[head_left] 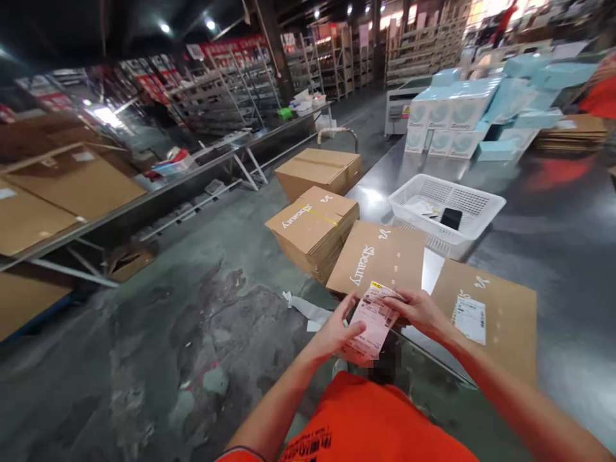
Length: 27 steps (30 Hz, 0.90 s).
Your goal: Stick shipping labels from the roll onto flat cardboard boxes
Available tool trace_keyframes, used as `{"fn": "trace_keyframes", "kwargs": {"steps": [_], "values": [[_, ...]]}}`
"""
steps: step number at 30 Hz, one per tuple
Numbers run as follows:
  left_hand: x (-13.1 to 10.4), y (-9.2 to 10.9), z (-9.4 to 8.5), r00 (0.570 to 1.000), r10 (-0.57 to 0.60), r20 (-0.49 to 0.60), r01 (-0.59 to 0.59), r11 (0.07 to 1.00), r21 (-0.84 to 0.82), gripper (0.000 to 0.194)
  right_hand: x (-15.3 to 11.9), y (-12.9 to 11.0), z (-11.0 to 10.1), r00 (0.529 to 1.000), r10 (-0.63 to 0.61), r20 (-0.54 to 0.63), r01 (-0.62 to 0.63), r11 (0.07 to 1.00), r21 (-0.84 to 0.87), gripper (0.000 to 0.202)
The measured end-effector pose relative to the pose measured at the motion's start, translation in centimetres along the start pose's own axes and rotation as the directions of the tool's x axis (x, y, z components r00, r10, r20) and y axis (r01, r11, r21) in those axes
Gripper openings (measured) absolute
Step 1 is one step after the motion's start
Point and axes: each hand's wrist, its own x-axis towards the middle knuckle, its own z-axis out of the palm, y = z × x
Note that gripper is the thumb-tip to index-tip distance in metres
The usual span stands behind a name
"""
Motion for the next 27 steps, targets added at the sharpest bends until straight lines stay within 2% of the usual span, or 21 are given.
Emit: {"fn": "trace_keyframes", "kwargs": {"steps": [1, 3, 5, 7, 9, 12, 15, 16, 18, 20, 22, 23, 25, 27], "values": [[0.3, 0.7, 0.1, 0.998, 0.020, -0.061, -0.021, 1.000, -0.006, 0.071, 0.0, 0.2, 0.4, 0.999, 0.004, 0.052, -0.005, 1.000, 0.029, 0.052], [1.4, 1.5, 0.6, 0.988, 0.001, -0.157, -0.004, 1.000, -0.021, 0.048, 0.0, 0.2, 0.8, 0.995, -0.005, 0.102, 0.002, 1.000, 0.031, 0.052], [2.7, 1.3, 1.3, 0.975, -0.030, -0.218, 0.024, 0.999, -0.030, 0.036, 0.0, -0.1, 0.8, 0.999, -0.025, 0.034, 0.026, 0.999, -0.039, 0.048], [3.7, 0.2, 1.8, 0.968, -0.055, -0.244, 0.049, 0.998, -0.028, 0.042, 0.3, -0.1, 0.4, 0.997, -0.060, -0.045, 0.053, 0.990, -0.129, 0.042], [4.2, -1.5, 1.8, 0.969, -0.093, -0.229, 0.087, 0.996, -0.035, 0.046, 1.4, 0.5, -0.1, 0.993, -0.101, -0.060, 0.088, 0.977, -0.192, 0.037], [4.4, -4.2, 1.2, 0.971, -0.171, -0.165, 0.152, 0.981, -0.121, 0.051, 4.9, 2.4, -1.1, 0.984, -0.124, -0.127, 0.083, 0.953, -0.291, 0.036], [3.2, -7.2, 0.1, 0.959, -0.251, -0.128, 0.227, 0.958, -0.176, 0.057, 9.6, 4.4, -2.3, 0.977, -0.108, -0.184, 0.001, 0.866, -0.501, 0.032], [2.4, -8.2, -0.4, 0.948, -0.294, -0.124, 0.273, 0.948, -0.162, 0.056, 10.9, 4.9, -2.6, 0.981, -0.090, -0.169, -0.026, 0.813, -0.581, 0.036], [0.1, -10.0, -1.8, 0.916, -0.386, -0.112, 0.373, 0.920, -0.119, 0.046, 12.7, 5.6, -3.2, 0.988, -0.046, -0.150, -0.073, 0.712, -0.698, 0.058], [-2.2, -10.9, -3.5, 0.907, -0.405, -0.114, 0.399, 0.914, -0.071, 0.040, 13.5, 5.9, -3.2, 0.981, -0.026, -0.191, -0.127, 0.661, -0.739, 0.070], [-3.5, -10.4, -5.2, 0.924, -0.341, -0.174, 0.341, 0.940, -0.026, 0.038, 13.6, 6.0, -2.4, 0.976, -0.040, -0.215, -0.136, 0.659, -0.740, 0.062], [-3.5, -9.6, -5.9, 0.929, -0.293, -0.224, 0.299, 0.954, -0.008, 0.037, 13.6, 6.0, -1.6, 0.979, -0.052, -0.198, -0.114, 0.667, -0.737, 0.056], [-1.8, -7.3, -7.0, 0.929, -0.197, -0.314, 0.212, 0.977, 0.016, 0.037, 13.3, 5.8, 0.7, 0.987, -0.086, -0.135, -0.045, 0.663, -0.747, 0.052], [1.2, -4.8, -7.6, 0.938, -0.090, -0.336, 0.103, 0.994, 0.021, 0.036, 12.4, 5.6, 3.3, 0.990, -0.108, -0.086, 0.001, 0.629, -0.778, 0.059]]}}
